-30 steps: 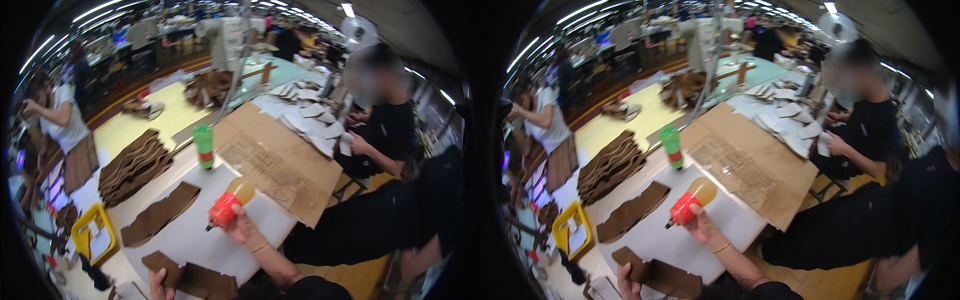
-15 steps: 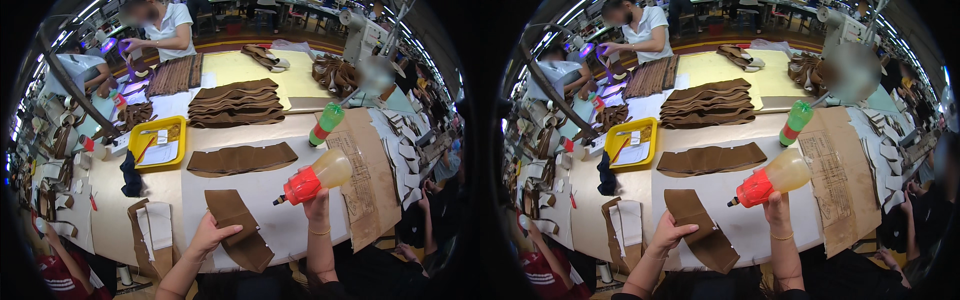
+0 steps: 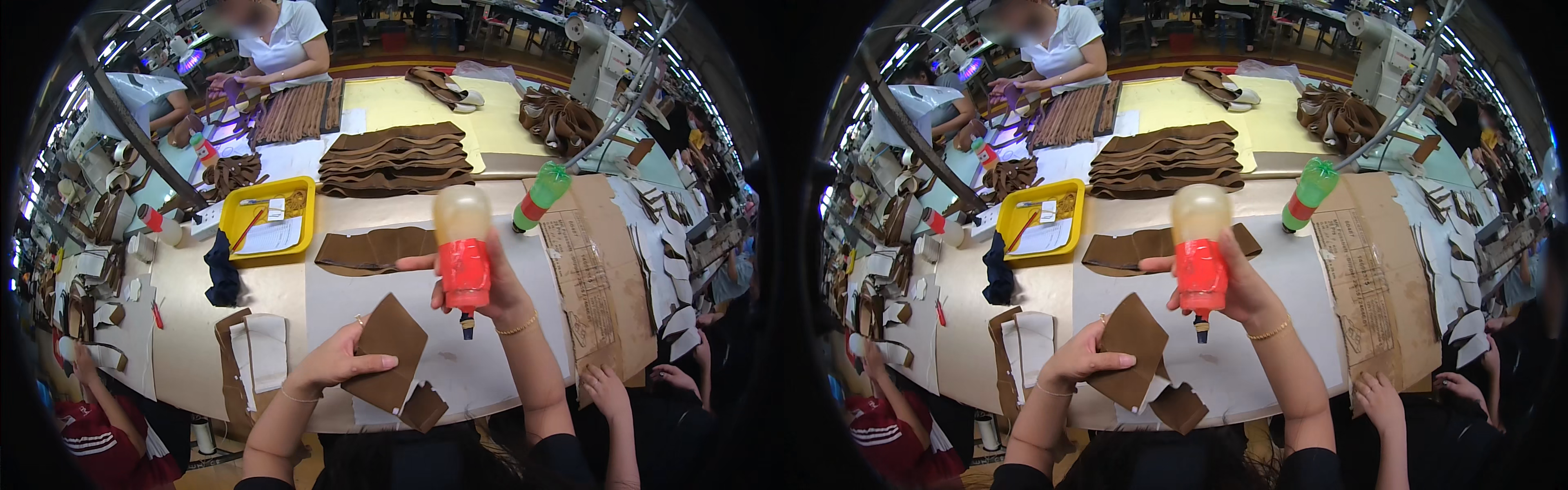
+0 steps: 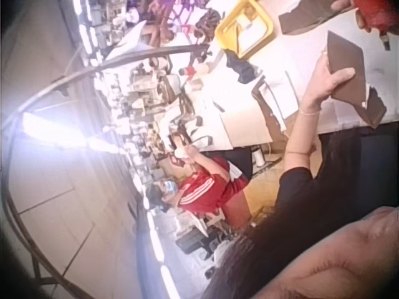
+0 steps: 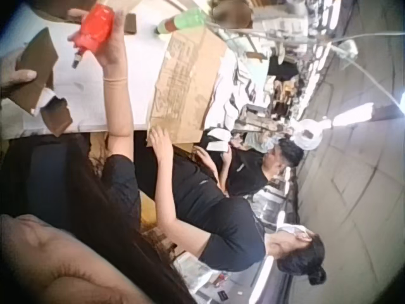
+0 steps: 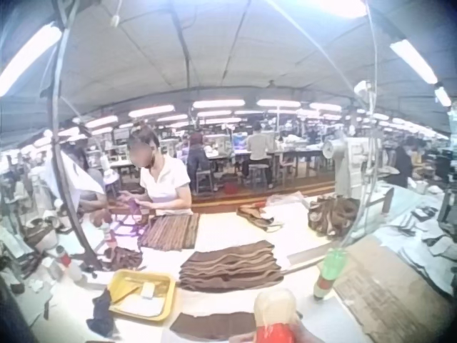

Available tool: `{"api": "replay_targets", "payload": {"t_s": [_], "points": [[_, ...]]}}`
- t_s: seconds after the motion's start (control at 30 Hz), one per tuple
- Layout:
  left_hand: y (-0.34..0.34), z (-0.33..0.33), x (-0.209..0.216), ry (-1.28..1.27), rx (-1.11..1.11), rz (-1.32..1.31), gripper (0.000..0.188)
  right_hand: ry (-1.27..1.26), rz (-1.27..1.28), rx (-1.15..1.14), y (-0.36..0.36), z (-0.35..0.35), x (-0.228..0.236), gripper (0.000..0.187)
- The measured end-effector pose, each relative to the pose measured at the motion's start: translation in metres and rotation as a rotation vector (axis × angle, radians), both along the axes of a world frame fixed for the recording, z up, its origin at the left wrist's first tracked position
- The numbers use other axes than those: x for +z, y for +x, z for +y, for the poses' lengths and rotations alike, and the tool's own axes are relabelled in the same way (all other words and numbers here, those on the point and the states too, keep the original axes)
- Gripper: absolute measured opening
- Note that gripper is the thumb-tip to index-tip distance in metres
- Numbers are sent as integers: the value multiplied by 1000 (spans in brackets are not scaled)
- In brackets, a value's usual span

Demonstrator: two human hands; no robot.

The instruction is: The person applies glue from a squeeze bottle to the edges of brown fabric pieces, then folds and presses them together. The person repeats this process on multiple fabric pieces and stacks the finished pieces on the table.

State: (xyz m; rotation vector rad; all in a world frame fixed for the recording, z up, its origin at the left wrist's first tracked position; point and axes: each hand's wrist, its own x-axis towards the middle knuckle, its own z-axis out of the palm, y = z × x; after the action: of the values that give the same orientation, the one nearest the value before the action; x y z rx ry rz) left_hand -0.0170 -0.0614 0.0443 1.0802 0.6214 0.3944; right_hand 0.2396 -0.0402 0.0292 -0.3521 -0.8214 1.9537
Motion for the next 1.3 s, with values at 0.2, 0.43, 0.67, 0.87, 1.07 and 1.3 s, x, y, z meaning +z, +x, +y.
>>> {"api": "replay_targets", "payload": {"t_s": [0.2,0.43,0.67,0.87,1.07,1.3], "points": [[13,20,36,32,-227,100,44,-200,-165,244,-11,1,12,72],[-51,10,-19,-74,-255,282,29,-359,-72,98,14,-13,6,74],[-64,-2,-22,-68,-6,146,29,-666,290,-184,47,-67,-42,81],[-37,18,3,81,134,183,29,-599,762,-464,48,-84,-87,61],[-1,1,17,36,-107,147,65,-499,928,-556,58,-94,-116,45],[-3,0,-29,67,-149,130,70,-543,896,-554,59,-97,-118,54]]}}
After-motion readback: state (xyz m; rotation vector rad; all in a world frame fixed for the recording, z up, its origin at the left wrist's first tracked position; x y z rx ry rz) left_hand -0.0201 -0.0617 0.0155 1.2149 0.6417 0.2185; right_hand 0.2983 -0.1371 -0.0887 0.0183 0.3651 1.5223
